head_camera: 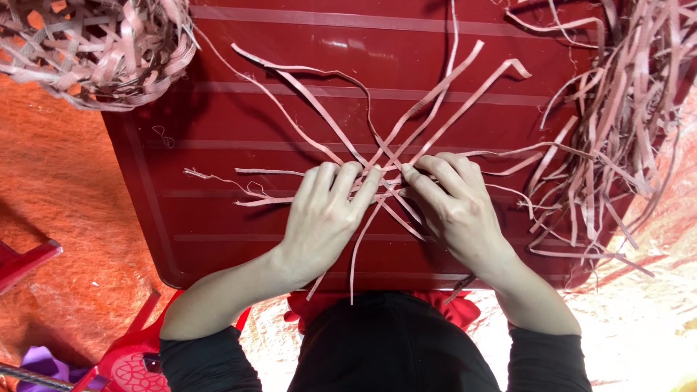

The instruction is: Weaving the base of a basket using thin pink strips on a low red table.

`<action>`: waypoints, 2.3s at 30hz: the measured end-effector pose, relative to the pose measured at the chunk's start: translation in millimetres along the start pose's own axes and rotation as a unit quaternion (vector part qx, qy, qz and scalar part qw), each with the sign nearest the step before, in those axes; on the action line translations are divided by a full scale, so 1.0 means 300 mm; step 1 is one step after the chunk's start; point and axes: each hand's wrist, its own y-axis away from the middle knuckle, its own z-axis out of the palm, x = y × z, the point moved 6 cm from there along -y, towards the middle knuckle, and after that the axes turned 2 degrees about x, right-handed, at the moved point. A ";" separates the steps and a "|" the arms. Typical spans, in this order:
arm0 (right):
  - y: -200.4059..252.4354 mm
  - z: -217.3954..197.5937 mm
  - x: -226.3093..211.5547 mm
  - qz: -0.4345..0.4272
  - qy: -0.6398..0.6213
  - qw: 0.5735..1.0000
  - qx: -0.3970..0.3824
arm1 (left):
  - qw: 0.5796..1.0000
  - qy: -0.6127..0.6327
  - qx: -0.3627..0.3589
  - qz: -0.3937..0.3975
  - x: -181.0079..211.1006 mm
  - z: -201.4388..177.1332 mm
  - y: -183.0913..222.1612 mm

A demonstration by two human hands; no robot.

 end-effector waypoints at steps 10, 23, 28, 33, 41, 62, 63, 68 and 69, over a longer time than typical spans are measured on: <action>-0.007 -0.051 0.007 -0.005 -0.044 0.998 0.036 | 0.999 0.006 -0.016 0.036 -0.003 0.003 -0.017; 0.183 -0.488 0.363 0.181 0.097 0.913 0.352 | 0.992 0.046 -0.069 0.091 0.011 -0.020 -0.035; 0.173 -0.406 0.462 0.199 0.085 0.920 0.327 | 0.990 0.078 -0.080 0.083 0.007 -0.003 -0.039; 0.166 -0.349 0.507 0.219 0.082 0.928 0.291 | 0.993 0.081 -0.026 0.079 0.004 -0.012 -0.047; 0.210 -0.523 0.354 0.271 -0.170 0.888 0.330 | 0.996 0.015 -0.006 0.084 0.016 -0.057 -0.044; 0.003 -0.358 0.010 0.010 -0.044 0.967 0.250 | 0.915 0.388 0.029 -0.106 -0.037 -0.200 -0.099; -0.004 -0.340 0.003 0.012 -0.037 0.965 0.260 | 0.910 0.396 0.034 -0.115 -0.041 -0.189 -0.100; -0.018 -0.252 0.032 -0.016 -0.012 0.960 0.281 | 0.873 0.456 0.037 -0.171 -0.064 -0.081 -0.099; -0.018 -0.237 0.035 -0.012 -0.010 0.961 0.274 | 0.853 0.482 0.039 -0.194 -0.066 -0.053 -0.090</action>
